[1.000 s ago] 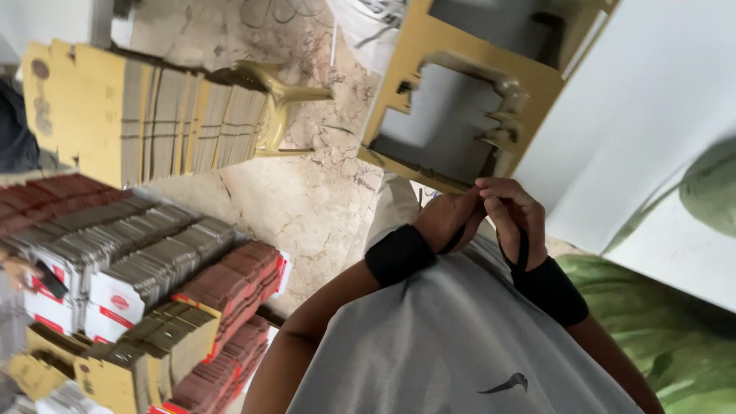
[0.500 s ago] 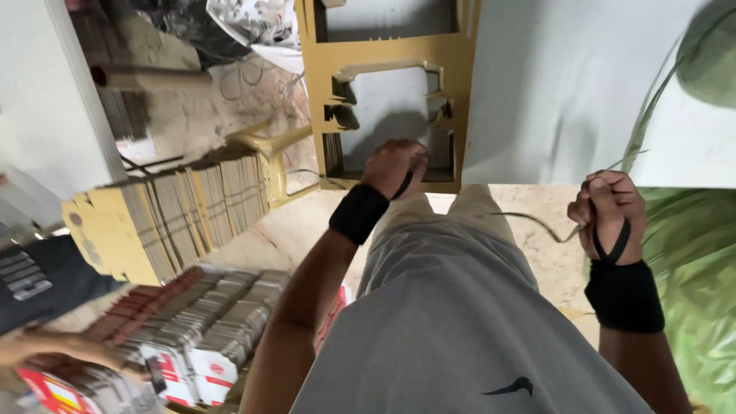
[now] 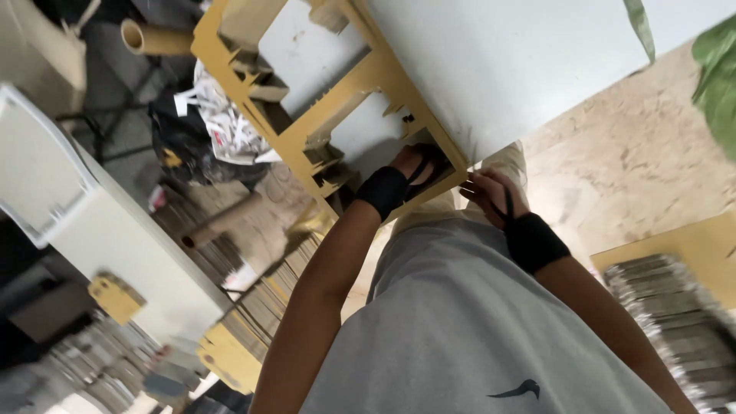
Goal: Tying stacks of cardboard packaging inserts with plastic twine to secure them for storage or shipping.
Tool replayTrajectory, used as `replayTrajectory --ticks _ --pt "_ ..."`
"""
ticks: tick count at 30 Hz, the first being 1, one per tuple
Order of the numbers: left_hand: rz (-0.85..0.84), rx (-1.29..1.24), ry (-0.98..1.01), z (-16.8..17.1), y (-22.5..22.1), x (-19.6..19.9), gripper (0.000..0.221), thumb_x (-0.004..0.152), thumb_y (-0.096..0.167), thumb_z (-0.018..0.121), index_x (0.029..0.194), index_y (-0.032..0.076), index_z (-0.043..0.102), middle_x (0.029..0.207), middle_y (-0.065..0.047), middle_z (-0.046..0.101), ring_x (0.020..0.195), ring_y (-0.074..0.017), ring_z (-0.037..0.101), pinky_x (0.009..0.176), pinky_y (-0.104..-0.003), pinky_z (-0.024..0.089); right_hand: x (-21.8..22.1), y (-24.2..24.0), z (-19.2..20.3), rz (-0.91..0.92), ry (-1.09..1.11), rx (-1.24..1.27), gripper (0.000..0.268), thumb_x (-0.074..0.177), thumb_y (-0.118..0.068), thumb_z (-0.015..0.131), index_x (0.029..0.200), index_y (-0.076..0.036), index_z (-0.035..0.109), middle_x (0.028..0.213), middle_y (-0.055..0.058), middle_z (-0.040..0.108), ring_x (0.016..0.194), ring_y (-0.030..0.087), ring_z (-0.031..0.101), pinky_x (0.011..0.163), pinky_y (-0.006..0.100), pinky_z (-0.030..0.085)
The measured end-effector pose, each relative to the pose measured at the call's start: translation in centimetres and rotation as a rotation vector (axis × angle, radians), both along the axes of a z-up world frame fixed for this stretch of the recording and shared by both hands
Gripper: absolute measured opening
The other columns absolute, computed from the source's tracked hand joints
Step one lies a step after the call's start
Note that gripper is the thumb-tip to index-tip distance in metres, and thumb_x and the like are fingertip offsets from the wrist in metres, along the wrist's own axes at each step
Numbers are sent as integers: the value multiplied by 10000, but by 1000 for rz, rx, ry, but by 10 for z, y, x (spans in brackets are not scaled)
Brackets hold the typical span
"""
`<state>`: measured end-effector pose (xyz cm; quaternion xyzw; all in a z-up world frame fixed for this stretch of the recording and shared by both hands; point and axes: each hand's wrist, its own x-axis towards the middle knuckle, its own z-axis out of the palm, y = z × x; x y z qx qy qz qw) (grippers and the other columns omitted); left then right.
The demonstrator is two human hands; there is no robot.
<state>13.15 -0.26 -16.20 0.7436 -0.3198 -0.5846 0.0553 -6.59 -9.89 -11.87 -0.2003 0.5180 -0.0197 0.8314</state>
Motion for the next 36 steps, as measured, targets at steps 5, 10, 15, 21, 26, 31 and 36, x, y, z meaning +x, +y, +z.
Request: replayTrajectory --ticks 5,10,15,21,26,31,36 --pt "-48 -27 42 -24 7 -1 508 1023 362 419 1116 -45 708 986 -253 734 945 -336 720 845 -432 600 24 30 -10 -348 5 120 129 973 -54 648 1042 4 555 898 124 550 910 321 681 907 502 567" --pt "-30 -60 80 -45 9 1 529 1040 389 415 1183 -42 686 1051 -259 732 1001 -335 708 889 -437 590 21 45 -21 -463 14 115 141 961 -39 673 966 -2 537 830 98 539 865 299 668 904 493 560" --pt "201 -74 198 -42 8 -3 598 1068 504 453 1356 6 614 1244 -242 680 1172 -396 637 1025 -488 525 14 50 -33 -381 17 66 140 936 -95 682 952 -62 546 828 24 487 826 162 532 802 386 523" --pt "133 -5 127 -30 21 -1 739 1059 586 429 1447 -34 532 1356 -285 624 1294 -442 570 1114 -541 453 20 35 5 -338 -21 74 110 972 -120 625 909 -122 535 806 1 536 797 138 562 729 294 483" --pt "134 -5 163 -38 15 -3 767 1067 585 431 1484 -56 493 1400 -297 596 1311 -467 550 1130 -555 444 15 35 -2 -280 -32 19 100 1009 -137 595 930 -104 542 829 9 545 823 146 571 761 305 514" --pt "141 -4 172 -31 10 -5 769 1063 584 431 1479 -59 498 1397 -299 598 1312 -470 549 1130 -556 443 3 39 -27 -244 1 -86 118 991 -112 652 968 -47 557 831 87 563 843 219 621 825 429 598" --pt "153 -5 175 -18 11 -5 771 1058 584 432 1471 -63 505 1393 -302 601 1312 -475 547 1131 -557 442 -1 36 -36 -280 51 -123 102 989 -75 631 988 -32 539 902 110 613 902 269 696 843 492 619"
